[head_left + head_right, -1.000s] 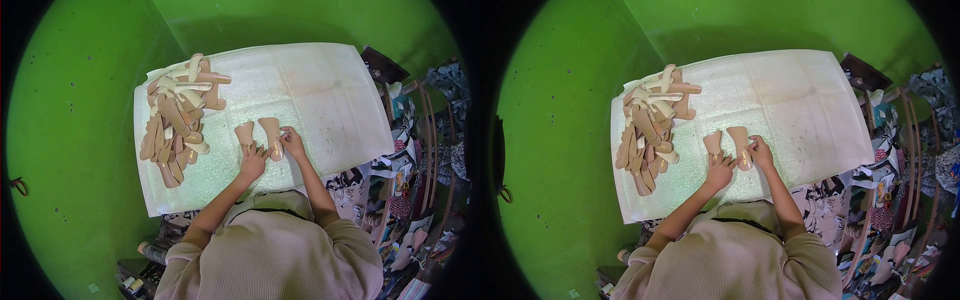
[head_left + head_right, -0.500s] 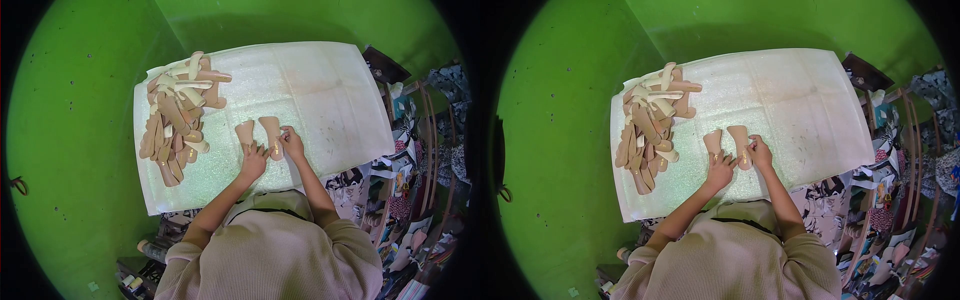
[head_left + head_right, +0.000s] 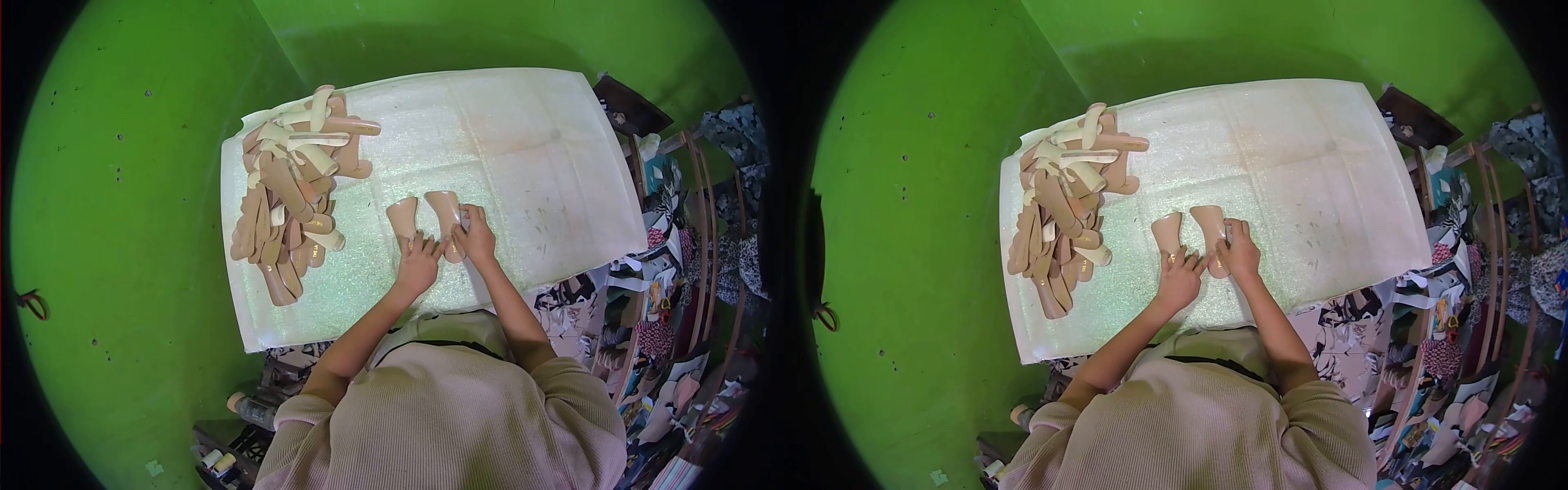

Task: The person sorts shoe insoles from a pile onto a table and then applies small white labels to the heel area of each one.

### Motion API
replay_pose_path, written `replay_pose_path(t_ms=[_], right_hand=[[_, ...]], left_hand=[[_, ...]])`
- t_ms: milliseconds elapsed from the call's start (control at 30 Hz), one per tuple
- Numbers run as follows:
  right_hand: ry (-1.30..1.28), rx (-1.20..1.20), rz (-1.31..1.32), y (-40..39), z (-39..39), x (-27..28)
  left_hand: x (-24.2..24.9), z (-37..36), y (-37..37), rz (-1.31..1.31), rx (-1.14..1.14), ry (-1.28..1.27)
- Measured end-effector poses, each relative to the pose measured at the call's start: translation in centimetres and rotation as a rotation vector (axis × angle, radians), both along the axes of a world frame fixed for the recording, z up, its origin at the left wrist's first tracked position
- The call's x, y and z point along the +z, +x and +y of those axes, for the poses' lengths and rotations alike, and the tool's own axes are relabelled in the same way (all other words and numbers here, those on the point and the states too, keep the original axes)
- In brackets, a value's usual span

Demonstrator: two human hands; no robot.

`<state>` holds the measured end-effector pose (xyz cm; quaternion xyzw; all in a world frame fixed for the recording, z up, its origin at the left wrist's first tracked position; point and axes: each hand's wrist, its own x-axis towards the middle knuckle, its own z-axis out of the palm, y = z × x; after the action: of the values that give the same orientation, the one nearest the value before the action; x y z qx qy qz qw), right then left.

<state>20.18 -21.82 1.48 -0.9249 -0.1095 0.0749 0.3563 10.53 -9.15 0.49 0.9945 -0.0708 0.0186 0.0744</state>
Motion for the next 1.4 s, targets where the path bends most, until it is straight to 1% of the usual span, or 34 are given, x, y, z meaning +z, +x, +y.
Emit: replay_pose_path(t_ms=[67, 167, 200, 367, 467, 567, 600, 700, 733, 833, 867, 933, 1033, 1133, 1267, 1400], right_hand=[[0.027, -0.001, -0.049, -0.1, 0.2, -0.1], [0.080, -0.009, 0.021, -0.5, 1.0, 1.9], [0.104, 0.000, -0.008, -0.5, 1.3, 1.9], [0.222, 0.093, -0.138, -1.1, 3.9, 1.7], [0.248, 0.210, -0.023, -1.6, 5.8, 2.3], [0.285, 0.315, -0.010, -2.6, 8.1, 2.0], [0.351, 0.340, -0.078, -3.1, 9.0, 1.5], [0.427, 0.430, 0.065, -4.3, 10.8, 0.6], [0.414, 0.479, -0.043, -4.5, 11.5, 0.2], [0.378, 0.511, 0.074, -5.2, 12.3, 0.8], [0.393, 0.514, 0.074, -5.3, 12.6, 0.4], [0.424, 0.522, 0.067, -5.3, 13.3, -0.8], [0.379, 0.533, 0.199, -5.0, 14.1, -1.5], [0.346, 0.535, 0.209, -5.2, 15.2, -1.5], [0.386, 0.609, 0.151, -4.7, 17.0, -2.8], [0.416, 0.591, 0.189, -4.1, 19.2, -3.6]], left_hand=[[0.4, 0.4, -0.4, -0.058, 0.007, -0.016], [1.8, 1.1, -1.3, -0.127, 0.044, -0.051], [2.2, 1.4, -1.6, -0.148, 0.064, -0.064], [3.1, 3.6, -3.2, -0.154, 0.270, -0.148], [2.4, 5.0, -4.1, -0.146, 0.413, -0.189], [2.0, 6.4, -5.2, -0.127, 0.542, -0.233], [1.9, 6.9, -5.5, -0.129, 0.577, -0.238], [1.2, 8.2, -6.4, -0.144, 0.691, -0.337], [0.9, 8.5, -6.7, -0.168, 0.731, -0.373], [0.7, 9.6, -7.3, -0.154, 0.830, -0.352], [0.5, 9.9, -7.6, -0.151, 0.853, -0.309], [0.6, 10.6, -8.1, -0.130, 0.880, -0.299], [-0.3, 11.6, -8.6, -0.116, 0.890, -0.269], [-0.8, 12.3, -8.8, -0.088, 0.911, -0.267], [-1.2, 12.6, -8.8, -0.049, 0.892, -0.271], [-0.1, 13.1, -8.3, 0.049, 0.906, -0.282]])
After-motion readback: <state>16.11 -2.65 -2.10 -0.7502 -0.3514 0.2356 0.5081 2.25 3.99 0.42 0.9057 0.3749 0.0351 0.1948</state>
